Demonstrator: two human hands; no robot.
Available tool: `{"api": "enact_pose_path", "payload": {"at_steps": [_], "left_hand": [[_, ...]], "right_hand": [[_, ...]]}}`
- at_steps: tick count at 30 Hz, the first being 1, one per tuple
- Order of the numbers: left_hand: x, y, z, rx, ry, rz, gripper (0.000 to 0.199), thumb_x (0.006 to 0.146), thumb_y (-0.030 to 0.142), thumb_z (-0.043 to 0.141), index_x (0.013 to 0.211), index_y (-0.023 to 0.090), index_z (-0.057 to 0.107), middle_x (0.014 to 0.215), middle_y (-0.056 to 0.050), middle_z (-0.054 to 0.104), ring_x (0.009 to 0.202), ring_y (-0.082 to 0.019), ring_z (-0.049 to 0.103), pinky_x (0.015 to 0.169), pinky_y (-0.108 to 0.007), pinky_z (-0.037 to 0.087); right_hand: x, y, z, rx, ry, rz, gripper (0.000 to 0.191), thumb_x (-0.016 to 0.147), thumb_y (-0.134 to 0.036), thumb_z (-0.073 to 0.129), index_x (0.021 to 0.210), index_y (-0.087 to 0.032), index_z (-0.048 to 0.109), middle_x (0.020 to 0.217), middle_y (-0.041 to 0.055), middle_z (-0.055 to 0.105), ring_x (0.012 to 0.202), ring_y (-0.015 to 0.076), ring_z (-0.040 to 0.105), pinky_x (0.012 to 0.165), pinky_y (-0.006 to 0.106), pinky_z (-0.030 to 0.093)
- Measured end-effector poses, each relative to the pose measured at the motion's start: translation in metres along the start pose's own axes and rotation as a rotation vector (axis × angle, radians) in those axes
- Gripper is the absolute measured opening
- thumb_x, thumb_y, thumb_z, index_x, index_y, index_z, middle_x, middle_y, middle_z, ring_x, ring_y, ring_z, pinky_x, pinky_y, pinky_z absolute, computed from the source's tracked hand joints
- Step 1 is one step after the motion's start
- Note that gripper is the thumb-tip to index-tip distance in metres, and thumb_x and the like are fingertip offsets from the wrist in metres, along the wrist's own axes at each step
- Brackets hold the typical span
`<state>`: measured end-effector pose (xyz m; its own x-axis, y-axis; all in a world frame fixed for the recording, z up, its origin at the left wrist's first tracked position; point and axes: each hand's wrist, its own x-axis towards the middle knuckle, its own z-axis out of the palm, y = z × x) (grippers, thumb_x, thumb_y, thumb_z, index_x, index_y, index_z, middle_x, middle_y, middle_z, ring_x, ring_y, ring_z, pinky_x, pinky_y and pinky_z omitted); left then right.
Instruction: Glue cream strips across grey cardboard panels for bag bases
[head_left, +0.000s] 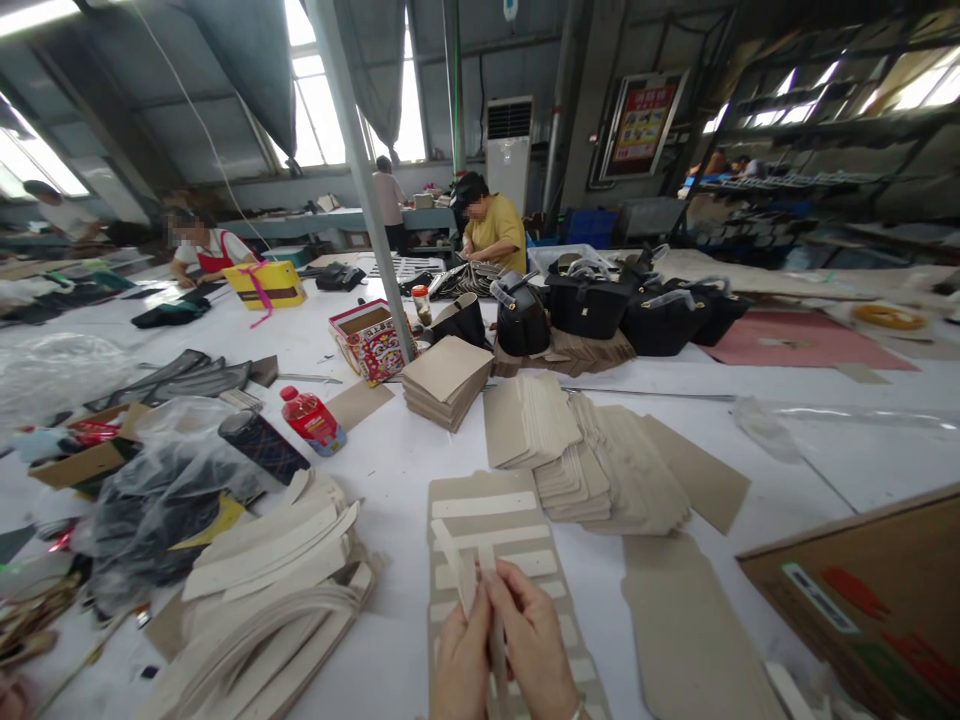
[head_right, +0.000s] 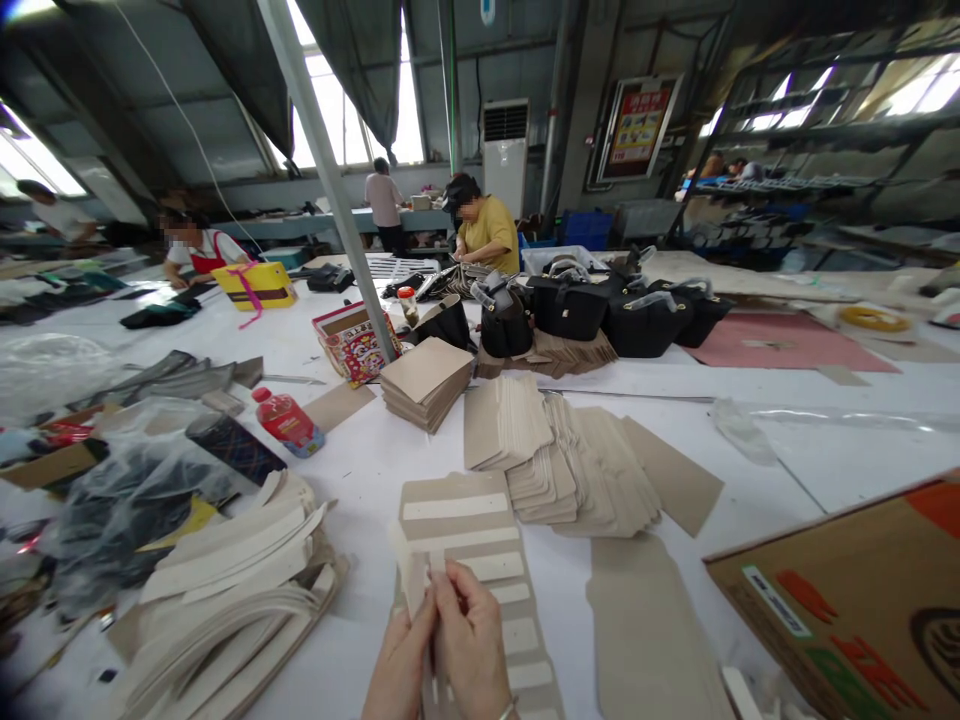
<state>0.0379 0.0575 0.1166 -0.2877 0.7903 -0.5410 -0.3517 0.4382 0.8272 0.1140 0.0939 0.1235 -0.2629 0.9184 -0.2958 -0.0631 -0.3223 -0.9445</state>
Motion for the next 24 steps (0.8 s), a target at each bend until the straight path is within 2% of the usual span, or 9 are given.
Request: {"api": "enact_pose_path", "payload": {"at_steps": [2,4,6,8,11,14,16,20,24], "left_hand": [[-0.001,0.004,-0.010,0.094,0.033,0.042,0.062,0.065,0.068,0.049,0.094,0.014,0.062,0.073,-0.007,0.062,0.057,-0.016,0.053,0.046,-0.024,0.040],[0.002,0.013,-0.022,0.195,0.091,0.131,0.061,0.068,0.067,0.045,0.095,0.015,0.061,0.077,-0.007,0.062,0.060,-0.016,0.054,0.048,-0.024,0.040],[0.005,0.024,-0.031,0.290,0.064,0.233,0.052,0.069,0.062,0.049,0.090,0.016,0.061,0.076,-0.005,0.061,0.066,-0.016,0.054,0.055,-0.023,0.042],[0.011,0.032,-0.037,0.365,-0.072,0.285,0.041,0.068,0.056,0.056,0.075,0.016,0.062,0.068,-0.002,0.058,0.067,-0.015,0.051,0.061,-0.023,0.041],[0.024,0.034,-0.044,0.424,-0.185,0.278,0.040,0.067,0.054,0.058,0.058,0.016,0.055,0.056,0.002,0.049,0.058,-0.011,0.043,0.056,-0.022,0.037],[0.044,0.030,-0.059,0.408,-0.060,0.253,0.042,0.063,0.058,0.059,0.056,0.016,0.053,0.049,0.004,0.043,0.050,-0.009,0.037,0.049,-0.021,0.031],[0.061,0.030,-0.072,0.396,0.046,0.178,0.046,0.058,0.062,0.059,0.058,0.017,0.054,0.040,0.007,0.034,0.041,-0.007,0.029,0.042,-0.021,0.023],[0.099,0.038,-0.094,0.410,0.113,0.028,0.049,0.053,0.065,0.059,0.063,0.017,0.055,0.032,0.012,0.021,0.034,-0.005,0.016,0.038,-0.020,0.010],[0.138,0.045,-0.098,0.487,0.201,0.037,0.049,0.055,0.063,0.056,0.070,0.016,0.058,0.033,0.011,0.026,0.033,-0.006,0.021,0.037,-0.021,0.015]], "right_hand": [[0.002,-0.005,-0.009,-0.068,0.064,-0.042,0.041,0.077,-0.058,0.046,0.072,-0.018,0.056,0.057,0.0007,0.057,0.055,0.0134,0.053,0.050,0.022,0.043],[0.004,-0.011,-0.018,-0.161,0.032,-0.050,0.041,0.080,-0.057,0.041,0.073,-0.019,0.054,0.049,-0.0027,0.051,0.043,0.0106,0.049,0.042,0.020,0.039],[0.005,-0.017,-0.023,-0.262,-0.125,-0.001,0.039,0.080,-0.056,0.039,0.073,-0.020,0.052,0.043,-0.0061,0.045,0.031,0.0076,0.038,0.031,0.018,0.029],[0.006,-0.021,-0.024,-0.346,-0.294,0.057,0.037,0.081,-0.054,0.040,0.068,-0.020,0.049,0.040,-0.0075,0.043,0.026,0.0054,0.030,0.027,0.017,0.020],[0.013,-0.021,-0.025,-0.394,-0.448,0.098,0.028,0.080,-0.044,0.044,0.066,-0.019,0.049,0.039,-0.0077,0.046,0.026,0.0042,0.028,0.027,0.015,0.018],[0.031,-0.015,-0.041,-0.368,-0.532,0.180,0.016,0.075,-0.033,0.047,0.069,-0.019,0.050,0.042,-0.0075,0.051,0.025,0.0042,0.031,0.026,0.014,0.020],[0.048,-0.010,-0.059,-0.377,-0.556,0.214,0.012,0.072,-0.028,0.048,0.067,-0.018,0.051,0.044,-0.0068,0.052,0.026,0.0041,0.034,0.026,0.014,0.021],[0.092,-0.001,-0.089,-0.414,-0.468,0.235,0.012,0.068,-0.027,0.051,0.062,-0.016,0.052,0.044,-0.0059,0.053,0.026,0.0040,0.037,0.026,0.013,0.023],[0.138,0.007,-0.089,-0.283,-0.170,0.235,0.016,0.066,-0.030,0.053,0.060,-0.017,0.045,0.042,-0.0079,0.048,0.028,0.0054,0.041,0.028,0.015,0.031]]}}
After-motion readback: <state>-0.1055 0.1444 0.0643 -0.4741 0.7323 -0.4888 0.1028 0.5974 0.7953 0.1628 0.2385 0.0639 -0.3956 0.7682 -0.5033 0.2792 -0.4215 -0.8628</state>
